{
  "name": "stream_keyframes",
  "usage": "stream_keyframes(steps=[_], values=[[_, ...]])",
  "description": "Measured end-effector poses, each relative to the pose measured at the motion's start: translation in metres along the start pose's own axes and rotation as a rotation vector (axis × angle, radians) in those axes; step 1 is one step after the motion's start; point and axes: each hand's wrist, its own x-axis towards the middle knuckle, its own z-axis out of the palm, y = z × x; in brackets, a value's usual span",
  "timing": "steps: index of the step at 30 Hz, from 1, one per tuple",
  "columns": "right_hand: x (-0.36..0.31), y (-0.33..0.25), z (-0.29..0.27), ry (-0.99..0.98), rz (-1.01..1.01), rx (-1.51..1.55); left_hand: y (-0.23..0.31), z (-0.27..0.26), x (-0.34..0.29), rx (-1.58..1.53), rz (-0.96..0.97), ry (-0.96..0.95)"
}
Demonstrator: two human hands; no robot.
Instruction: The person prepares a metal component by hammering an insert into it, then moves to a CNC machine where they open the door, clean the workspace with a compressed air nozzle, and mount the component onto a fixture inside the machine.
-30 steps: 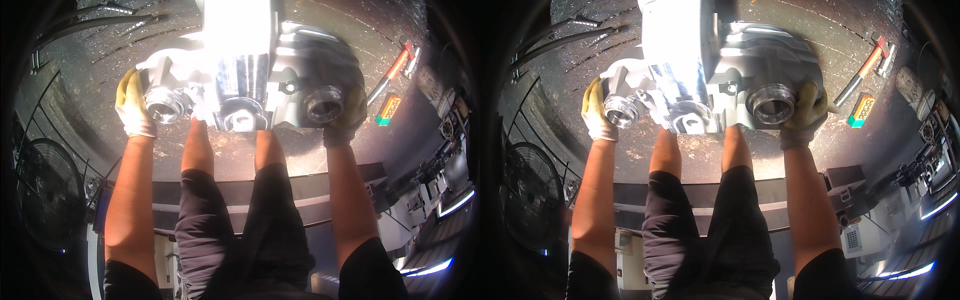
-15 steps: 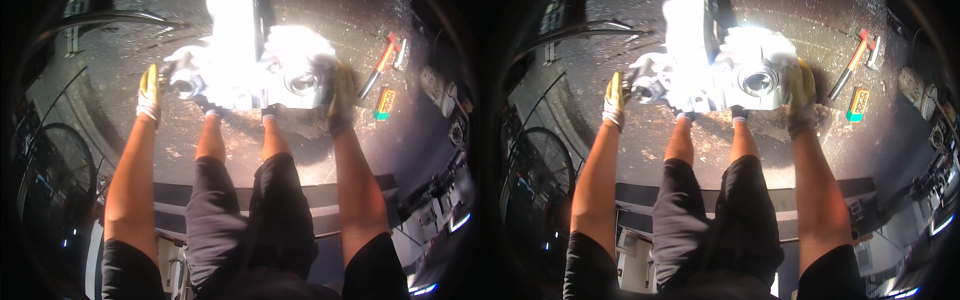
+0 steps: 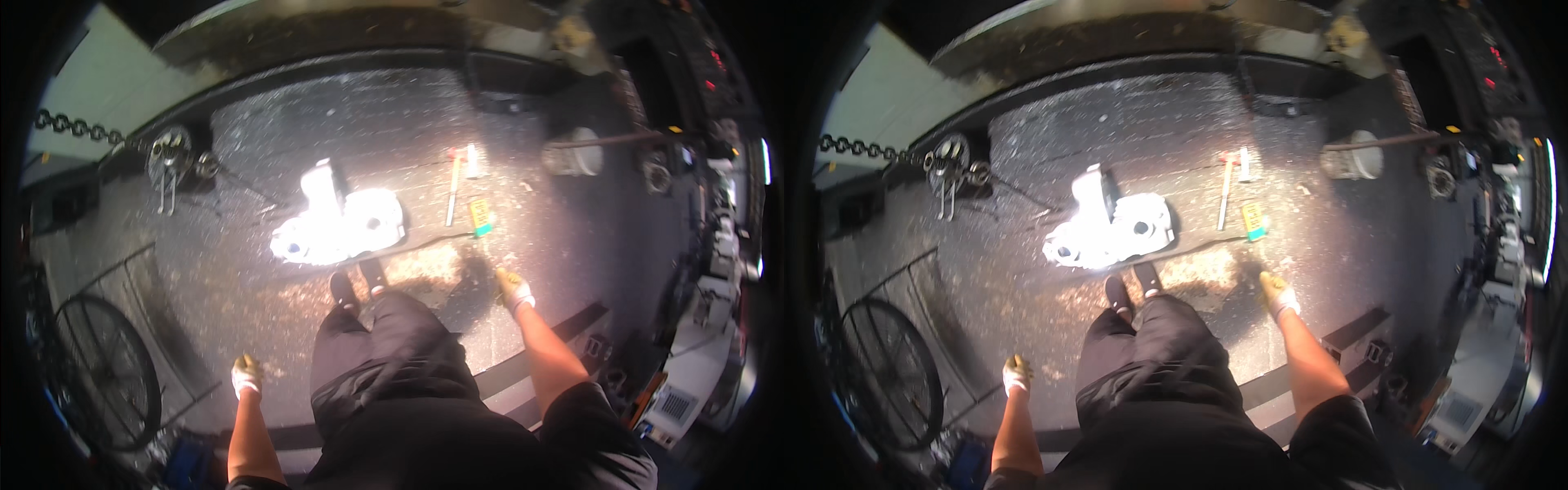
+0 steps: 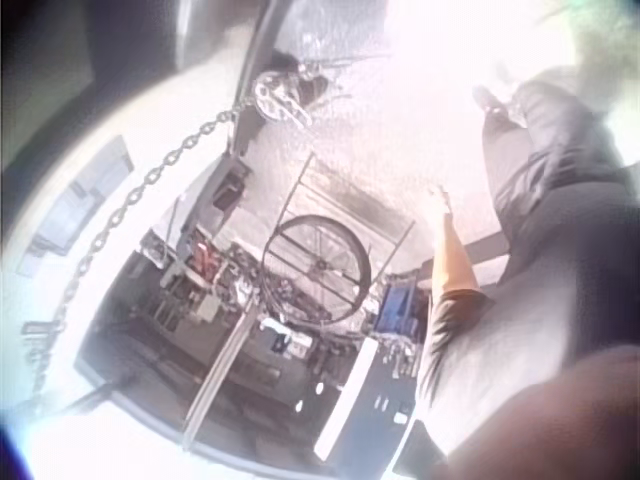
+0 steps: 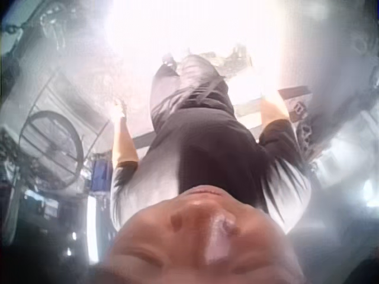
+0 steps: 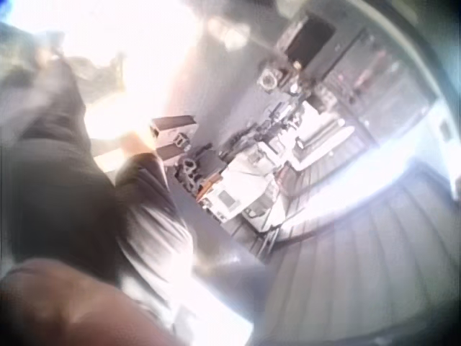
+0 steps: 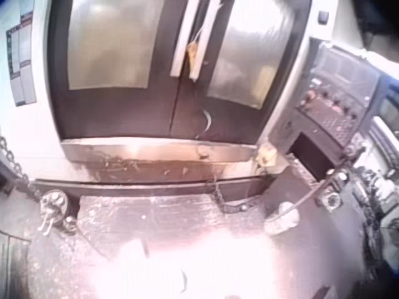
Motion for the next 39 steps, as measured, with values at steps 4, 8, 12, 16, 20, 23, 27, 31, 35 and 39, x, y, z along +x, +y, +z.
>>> stream_keyframes(steps=[4,8,12,16,20,23,27,31,35,39], values=[[-0.086,-0.017,-0.014,0.069,0.164,-0.368,0.034,-0.005,0.010,-0.250,-0.013,-0.057],[-0.092,0.056,-0.027,0.166,-0.044,-0.411,0.076,-0.001,0.012,-0.342,0.134,-0.132],[-0.122,-0.054,-0.050,0.143,0.059,-0.306,0.104,0.026,0.022,-0.373,0.197,-0.090],[-0.042,0.009,-0.068,0.156,-0.097,-0.030,0.147,0.039,0.023,-0.097,0.321,-0.151],[-0.044,-0.035,-0.087,0.111,-0.102,-0.137,0.178,0.022,-0.010,0.470,0.380,-0.177],[-0.014,-0.009,-0.127,0.080,-0.010,0.026,0.258,0.059,-0.052,0.558,0.487,-0.197],[0.066,-0.049,-0.244,0.253,-0.076,0.167,0.431,0.124,-0.143,0.308,0.720,-0.134],[0.039,-0.244,-0.389,0.434,-0.429,0.304,0.566,0.112,-0.241,0.075,0.891,0.003],[-0.001,-0.383,-0.538,0.723,-0.991,0.582,0.663,0.122,-0.323,-0.088,1.057,-0.009],[-0.100,-0.497,-0.634,0.974,-1.479,0.556,0.708,0.119,-0.368,-0.186,1.126,0.012]])
